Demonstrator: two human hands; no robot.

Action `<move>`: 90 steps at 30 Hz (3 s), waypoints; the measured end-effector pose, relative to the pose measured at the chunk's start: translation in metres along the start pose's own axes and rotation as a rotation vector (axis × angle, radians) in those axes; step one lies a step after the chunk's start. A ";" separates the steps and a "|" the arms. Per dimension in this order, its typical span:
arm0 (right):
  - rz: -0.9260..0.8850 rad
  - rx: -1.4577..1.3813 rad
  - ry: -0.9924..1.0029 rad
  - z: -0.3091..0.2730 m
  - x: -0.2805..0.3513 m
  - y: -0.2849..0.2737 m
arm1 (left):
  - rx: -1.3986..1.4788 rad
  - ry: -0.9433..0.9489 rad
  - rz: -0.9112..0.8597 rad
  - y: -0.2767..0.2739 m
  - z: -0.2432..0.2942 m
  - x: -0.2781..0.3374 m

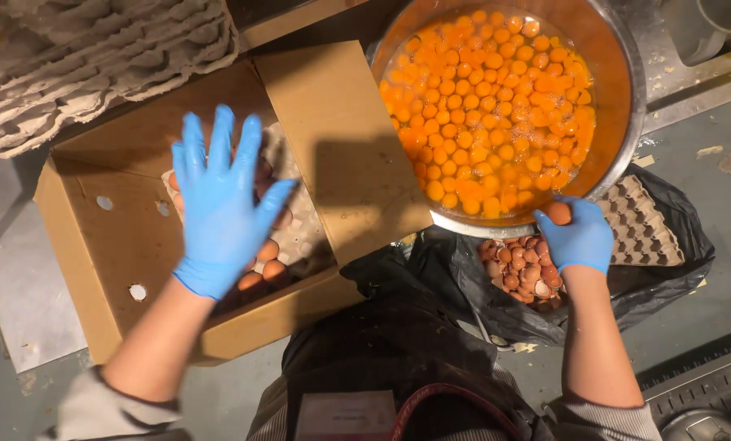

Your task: The person is cracking a large number of eggs into a stainless steel bowl from an egg tray.

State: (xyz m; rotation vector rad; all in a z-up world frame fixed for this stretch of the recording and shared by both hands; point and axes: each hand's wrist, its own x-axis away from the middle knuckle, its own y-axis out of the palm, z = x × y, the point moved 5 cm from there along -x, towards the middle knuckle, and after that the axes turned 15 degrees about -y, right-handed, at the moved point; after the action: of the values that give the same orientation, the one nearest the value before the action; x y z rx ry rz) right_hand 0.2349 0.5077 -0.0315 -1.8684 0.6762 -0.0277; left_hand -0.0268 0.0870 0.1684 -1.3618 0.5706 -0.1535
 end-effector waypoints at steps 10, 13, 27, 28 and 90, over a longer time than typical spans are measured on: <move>-0.079 0.105 0.122 -0.030 -0.071 -0.009 | 0.058 0.041 -0.498 0.166 -0.076 0.048; -0.134 0.157 0.087 -0.023 -0.086 -0.005 | -0.146 0.196 -0.509 0.207 -0.089 0.069; -0.216 0.232 -0.096 -0.019 0.000 -0.064 | 0.758 -0.220 -0.320 0.007 0.023 0.023; -0.074 0.006 -0.268 -0.041 0.004 -0.061 | 0.811 0.007 -0.210 0.001 0.049 0.028; 0.039 -0.346 -0.533 -0.182 -0.028 -0.034 | 0.991 0.147 -0.357 0.046 0.150 0.030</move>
State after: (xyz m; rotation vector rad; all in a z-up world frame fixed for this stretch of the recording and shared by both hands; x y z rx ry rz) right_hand 0.1666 0.3731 0.0801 -2.0654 0.3573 0.6257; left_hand 0.0592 0.2161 0.1298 -0.4670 0.2838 -0.7284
